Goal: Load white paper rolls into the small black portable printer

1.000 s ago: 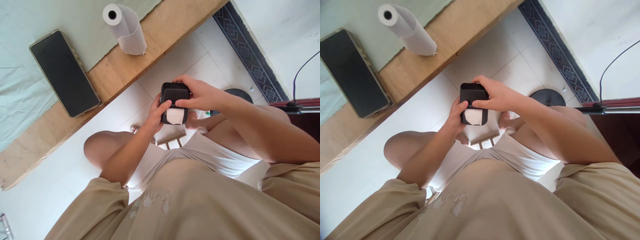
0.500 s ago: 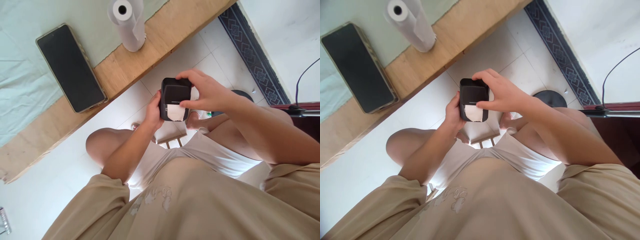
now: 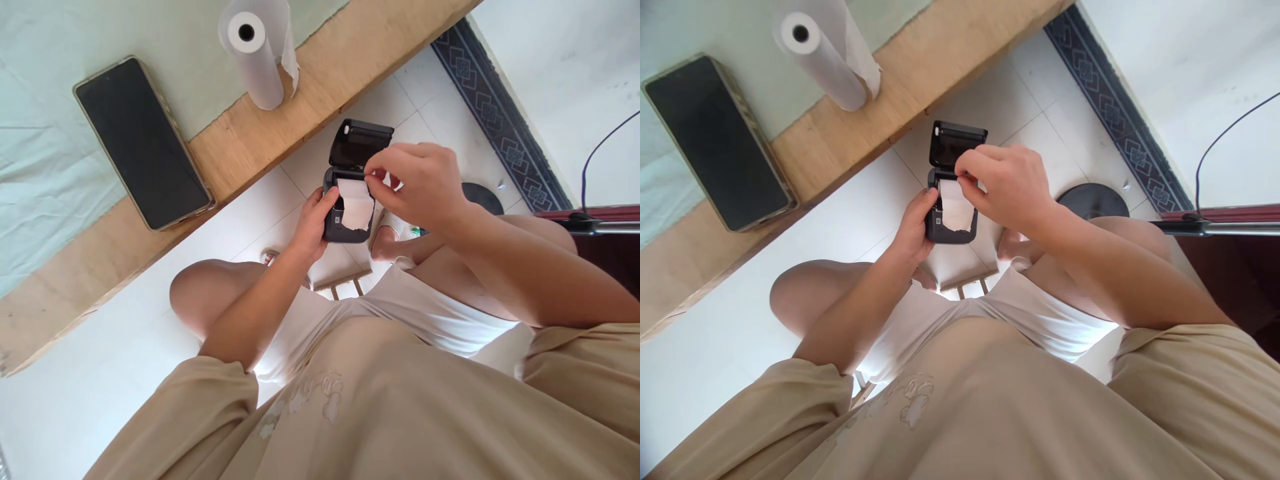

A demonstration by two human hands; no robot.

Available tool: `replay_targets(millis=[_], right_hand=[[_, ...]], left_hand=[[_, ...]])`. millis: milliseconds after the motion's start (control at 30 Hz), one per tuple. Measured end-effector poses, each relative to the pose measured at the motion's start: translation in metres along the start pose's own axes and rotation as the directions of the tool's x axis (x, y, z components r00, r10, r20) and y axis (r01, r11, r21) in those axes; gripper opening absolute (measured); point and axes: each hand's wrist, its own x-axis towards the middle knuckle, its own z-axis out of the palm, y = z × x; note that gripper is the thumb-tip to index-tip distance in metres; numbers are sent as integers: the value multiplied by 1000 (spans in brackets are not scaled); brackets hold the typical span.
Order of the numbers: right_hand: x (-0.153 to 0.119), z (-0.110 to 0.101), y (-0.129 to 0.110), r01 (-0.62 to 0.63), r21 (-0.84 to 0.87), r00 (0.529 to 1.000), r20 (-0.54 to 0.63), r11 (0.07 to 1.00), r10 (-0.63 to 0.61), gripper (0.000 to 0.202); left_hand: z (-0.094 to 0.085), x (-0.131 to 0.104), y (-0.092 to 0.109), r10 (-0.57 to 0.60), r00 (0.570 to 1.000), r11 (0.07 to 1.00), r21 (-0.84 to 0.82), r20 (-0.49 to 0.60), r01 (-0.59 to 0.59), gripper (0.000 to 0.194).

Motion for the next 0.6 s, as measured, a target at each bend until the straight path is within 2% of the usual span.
replay_targets(millis=[100,233,367,500,600], right_hand=[[0,12,-1,35,-92,997,74,995,-28,32],[0,21,-6,76,-153,983,175,985,-48,23],[5,25,-11,10,-137,972,236,990,23,15],[12,23,-9,-91,-26,955,282,995,95,38],[13,15,3,-145,211,967,238,967,93,44]], left_hand=[[2,-2,-1,-2,1000,1000,0,-6,2,46],[3,-4,-2,10,1000,1000,12,-8,-9,44],[1,-5,-3,47,998,997,66,32,-49,46],[0,-3,-4,19,1000,998,63,21,-21,49],[-1,0,-6,-30,999,1000,-6,-34,30,49]])
